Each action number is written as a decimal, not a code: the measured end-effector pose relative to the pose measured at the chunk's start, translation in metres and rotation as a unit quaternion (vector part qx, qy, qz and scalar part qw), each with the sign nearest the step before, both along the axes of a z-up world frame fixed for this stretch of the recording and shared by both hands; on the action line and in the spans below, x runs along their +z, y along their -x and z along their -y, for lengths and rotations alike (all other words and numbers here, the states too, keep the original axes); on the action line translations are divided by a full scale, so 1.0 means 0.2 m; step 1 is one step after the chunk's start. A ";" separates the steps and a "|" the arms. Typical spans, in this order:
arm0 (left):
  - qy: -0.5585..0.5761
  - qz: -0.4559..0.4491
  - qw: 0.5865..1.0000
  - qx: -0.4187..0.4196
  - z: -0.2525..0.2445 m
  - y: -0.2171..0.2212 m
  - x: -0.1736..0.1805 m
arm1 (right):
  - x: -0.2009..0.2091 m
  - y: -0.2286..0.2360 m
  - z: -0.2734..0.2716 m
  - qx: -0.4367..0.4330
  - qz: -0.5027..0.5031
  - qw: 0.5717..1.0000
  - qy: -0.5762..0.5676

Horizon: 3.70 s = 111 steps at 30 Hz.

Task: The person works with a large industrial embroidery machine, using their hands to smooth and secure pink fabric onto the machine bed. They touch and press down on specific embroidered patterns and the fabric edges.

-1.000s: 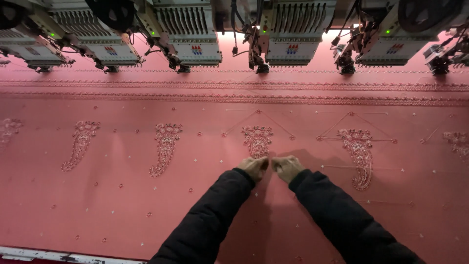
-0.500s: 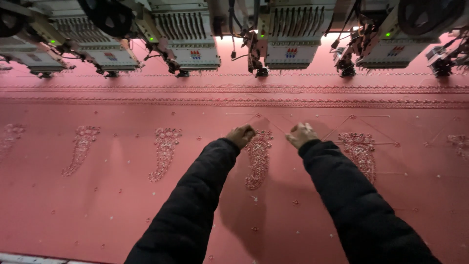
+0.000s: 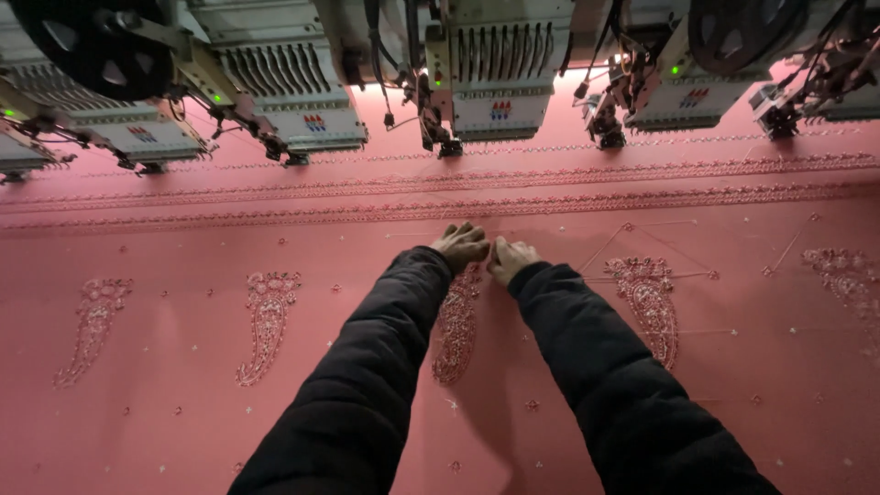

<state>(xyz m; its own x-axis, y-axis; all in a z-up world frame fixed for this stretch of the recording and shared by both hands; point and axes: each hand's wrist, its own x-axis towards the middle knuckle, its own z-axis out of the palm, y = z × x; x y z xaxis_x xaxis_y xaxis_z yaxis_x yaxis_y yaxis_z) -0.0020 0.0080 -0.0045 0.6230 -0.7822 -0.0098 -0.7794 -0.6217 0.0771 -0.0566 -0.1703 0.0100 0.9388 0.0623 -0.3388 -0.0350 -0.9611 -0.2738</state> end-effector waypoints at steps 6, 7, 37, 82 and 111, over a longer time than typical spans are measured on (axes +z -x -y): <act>0.148 0.022 0.983 -0.111 -0.06 0.01 0.03 | 0.00 -0.03 -0.01 -0.021 -0.010 0.999 -0.040; 0.165 -0.016 0.979 -0.117 -0.05 0.03 0.14 | -0.07 -0.08 0.00 0.006 -0.016 1.000 -0.011; 0.212 -0.214 0.953 -0.027 -0.13 0.69 0.15 | -0.26 0.88 0.33 -0.295 -0.030 0.869 -0.396; 0.075 -0.083 0.971 -0.210 0.41 0.18 -0.25 | -0.07 0.65 0.27 -0.384 -0.185 0.630 -0.649; 0.278 -0.179 0.812 0.482 -0.78 0.06 -0.14 | 0.12 0.20 -0.56 -0.395 -0.217 0.552 -0.702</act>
<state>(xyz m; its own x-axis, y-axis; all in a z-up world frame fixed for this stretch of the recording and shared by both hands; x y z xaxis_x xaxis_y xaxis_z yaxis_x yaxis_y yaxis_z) -0.0132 0.1643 -0.0318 0.9833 0.1207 -0.1364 0.1813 -0.7207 0.6691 -0.0956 -0.0576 0.0340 0.7111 0.1784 -0.6801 -0.6456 0.5489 -0.5310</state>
